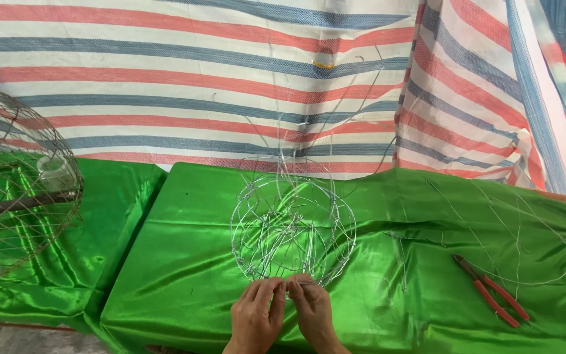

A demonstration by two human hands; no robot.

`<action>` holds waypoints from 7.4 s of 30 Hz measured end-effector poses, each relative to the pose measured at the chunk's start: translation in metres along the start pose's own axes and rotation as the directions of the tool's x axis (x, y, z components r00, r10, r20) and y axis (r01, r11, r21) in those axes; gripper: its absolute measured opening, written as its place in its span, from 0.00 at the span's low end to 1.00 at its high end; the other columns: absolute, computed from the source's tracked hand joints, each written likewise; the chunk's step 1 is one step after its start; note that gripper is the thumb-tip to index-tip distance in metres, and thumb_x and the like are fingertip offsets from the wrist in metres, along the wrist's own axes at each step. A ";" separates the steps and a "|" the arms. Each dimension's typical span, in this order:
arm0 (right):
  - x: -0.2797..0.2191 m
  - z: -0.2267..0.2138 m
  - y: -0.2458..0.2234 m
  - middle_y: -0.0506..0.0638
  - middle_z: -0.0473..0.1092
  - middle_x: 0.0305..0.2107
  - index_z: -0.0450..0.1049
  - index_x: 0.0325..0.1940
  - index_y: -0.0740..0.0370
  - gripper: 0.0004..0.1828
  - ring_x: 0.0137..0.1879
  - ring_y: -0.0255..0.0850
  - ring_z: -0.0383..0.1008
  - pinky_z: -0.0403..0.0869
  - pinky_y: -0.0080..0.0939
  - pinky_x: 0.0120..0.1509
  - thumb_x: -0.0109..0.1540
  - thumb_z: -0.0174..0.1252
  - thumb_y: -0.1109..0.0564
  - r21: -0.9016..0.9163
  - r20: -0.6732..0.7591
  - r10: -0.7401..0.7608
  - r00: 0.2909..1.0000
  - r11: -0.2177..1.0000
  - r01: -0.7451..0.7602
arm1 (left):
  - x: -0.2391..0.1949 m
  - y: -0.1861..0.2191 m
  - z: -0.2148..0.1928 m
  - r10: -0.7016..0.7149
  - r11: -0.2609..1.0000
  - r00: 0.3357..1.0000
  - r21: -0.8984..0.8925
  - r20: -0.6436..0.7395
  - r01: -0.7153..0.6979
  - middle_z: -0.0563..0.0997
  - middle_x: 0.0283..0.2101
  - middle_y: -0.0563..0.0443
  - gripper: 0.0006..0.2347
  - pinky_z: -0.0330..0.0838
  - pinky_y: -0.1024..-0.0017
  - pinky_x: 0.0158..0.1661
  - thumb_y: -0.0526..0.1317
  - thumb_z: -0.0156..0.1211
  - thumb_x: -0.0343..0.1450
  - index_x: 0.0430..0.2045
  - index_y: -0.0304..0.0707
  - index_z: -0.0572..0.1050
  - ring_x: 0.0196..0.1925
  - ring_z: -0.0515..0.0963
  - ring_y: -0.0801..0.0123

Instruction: The person weaves thin metal wires into a spherical wireframe structure by hand. They interlace the wires through the existing mesh, gradually building up the spherical shape on a green-covered table.

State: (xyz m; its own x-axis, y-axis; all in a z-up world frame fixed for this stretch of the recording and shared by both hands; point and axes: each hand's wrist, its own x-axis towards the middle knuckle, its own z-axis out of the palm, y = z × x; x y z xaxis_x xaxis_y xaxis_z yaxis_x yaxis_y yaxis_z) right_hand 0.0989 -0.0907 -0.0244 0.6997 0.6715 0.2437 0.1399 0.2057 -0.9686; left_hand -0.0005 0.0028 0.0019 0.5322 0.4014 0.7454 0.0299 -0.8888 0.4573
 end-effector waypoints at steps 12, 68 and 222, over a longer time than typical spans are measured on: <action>0.001 0.000 -0.026 0.50 0.73 0.26 0.74 0.26 0.60 0.15 0.38 0.40 0.72 0.77 0.39 0.40 0.64 0.47 0.58 -0.189 0.089 -0.087 0.992 0.977 0.103 | 0.063 0.043 -0.008 -0.185 0.983 0.846 0.103 0.501 0.154 0.72 0.65 0.43 0.20 0.76 0.70 0.18 0.39 0.47 0.75 0.63 0.38 0.60 0.22 0.81 0.66; 0.148 -0.140 -0.149 0.59 0.77 0.40 0.76 0.45 0.68 0.12 0.45 0.46 0.79 0.80 0.41 0.53 0.67 0.46 0.68 -0.130 -0.074 -0.264 0.962 0.959 0.253 | 0.027 0.044 0.030 0.129 0.990 0.991 -0.053 -0.022 -0.130 0.83 0.41 0.48 0.10 0.77 0.67 0.40 0.39 0.55 0.74 0.47 0.36 0.75 0.38 0.80 0.65; 0.171 -0.079 -0.170 0.46 0.63 0.16 0.65 0.17 0.60 0.19 0.21 0.34 0.66 0.66 0.32 0.27 0.61 0.60 0.67 -0.936 0.351 0.900 0.259 0.335 0.105 | 0.023 -0.001 0.143 -0.586 -0.022 0.663 -0.827 0.466 0.562 0.69 0.12 0.56 0.11 0.53 0.76 0.11 0.39 0.60 0.75 0.21 0.37 0.78 0.11 0.61 0.77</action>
State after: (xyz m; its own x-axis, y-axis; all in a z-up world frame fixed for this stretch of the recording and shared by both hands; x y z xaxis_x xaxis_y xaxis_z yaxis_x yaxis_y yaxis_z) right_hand 0.2496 -0.0672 0.1783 0.0614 0.6092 -0.7906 0.7766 -0.5268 -0.3456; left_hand 0.1325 -0.0186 -0.0503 0.7297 0.6837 0.0000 -0.4013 0.4283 0.8097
